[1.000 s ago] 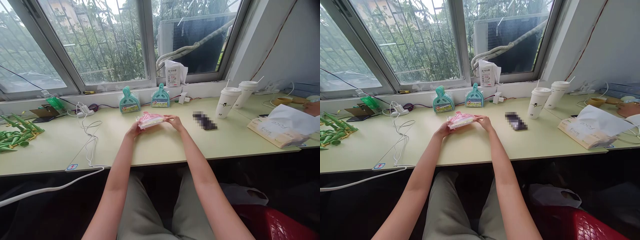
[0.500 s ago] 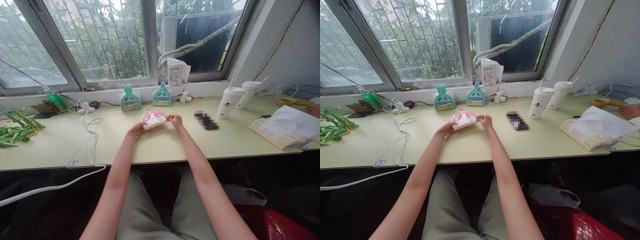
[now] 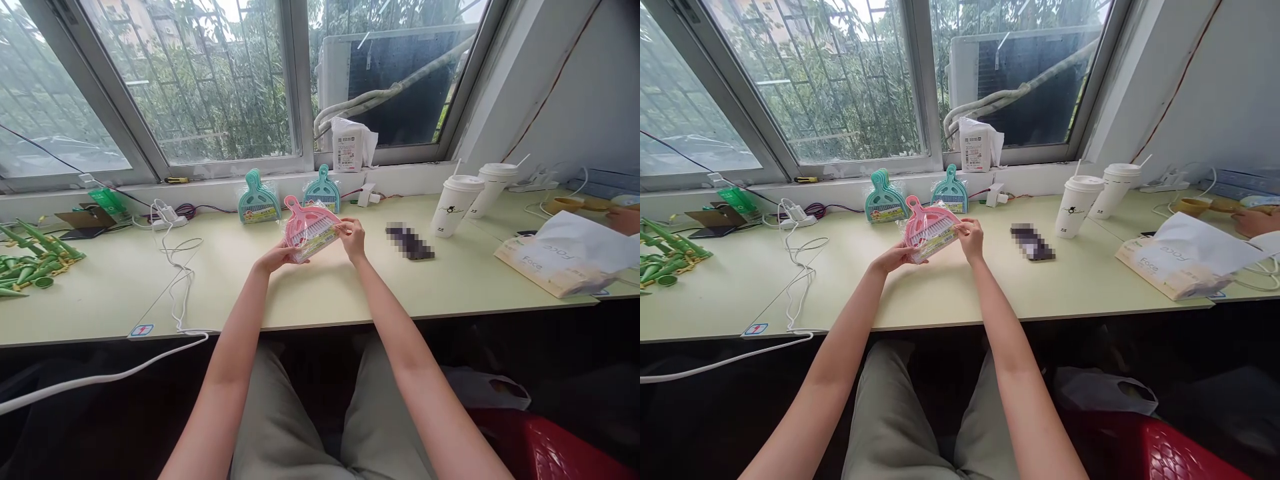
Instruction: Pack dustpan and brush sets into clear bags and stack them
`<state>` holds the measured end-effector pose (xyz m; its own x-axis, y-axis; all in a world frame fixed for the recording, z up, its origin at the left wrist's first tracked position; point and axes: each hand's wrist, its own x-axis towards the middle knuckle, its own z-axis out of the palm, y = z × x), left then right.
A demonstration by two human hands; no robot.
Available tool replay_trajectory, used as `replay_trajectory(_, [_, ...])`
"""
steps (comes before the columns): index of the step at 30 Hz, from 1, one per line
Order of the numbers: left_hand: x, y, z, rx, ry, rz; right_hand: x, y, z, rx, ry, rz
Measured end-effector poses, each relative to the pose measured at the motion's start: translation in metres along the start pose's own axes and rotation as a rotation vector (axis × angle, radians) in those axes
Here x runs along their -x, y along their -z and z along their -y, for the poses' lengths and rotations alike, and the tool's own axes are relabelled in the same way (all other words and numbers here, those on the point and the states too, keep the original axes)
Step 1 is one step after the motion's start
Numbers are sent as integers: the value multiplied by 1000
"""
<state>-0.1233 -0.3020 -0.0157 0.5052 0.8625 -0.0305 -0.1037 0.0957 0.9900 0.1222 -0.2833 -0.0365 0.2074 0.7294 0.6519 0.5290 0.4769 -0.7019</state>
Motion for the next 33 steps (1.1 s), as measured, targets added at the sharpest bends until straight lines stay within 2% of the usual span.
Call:
replay_trajectory(4, [2,0,0,-14,-5,-32,0,-1,-2,-194,-184,65])
replay_trajectory(9, [4,-3,-4,-59,15,-35,-2,5,-6,-534,-591,304])
replay_trajectory(11, [3,-7,-5,-101,19,-16,-2,7,-8,-575,-660,311])
replay_trajectory(13, [0,-9,-3,-156,-21,-7,-2,8,-7,-587,-695,260])
replay_trajectory(15, [-5,-7,1,-212,-91,-48,-1,5,-6,-598,-711,212])
replay_trajectory(19, [-15,10,14,-258,-207,-318,3,-4,-4,-562,-640,187])
replay_trajectory(21, [-19,22,20,-258,-255,-446,5,-11,-6,-428,-537,212])
replay_trajectory(24, [-19,38,24,-336,-309,-577,10,-22,-10,-147,-380,260])
replay_trajectory(29, [-17,65,20,-688,-257,-783,13,-52,-4,113,-214,279])
replay_trajectory(33, [-18,103,12,-798,-223,-868,1,-92,7,284,-119,322])
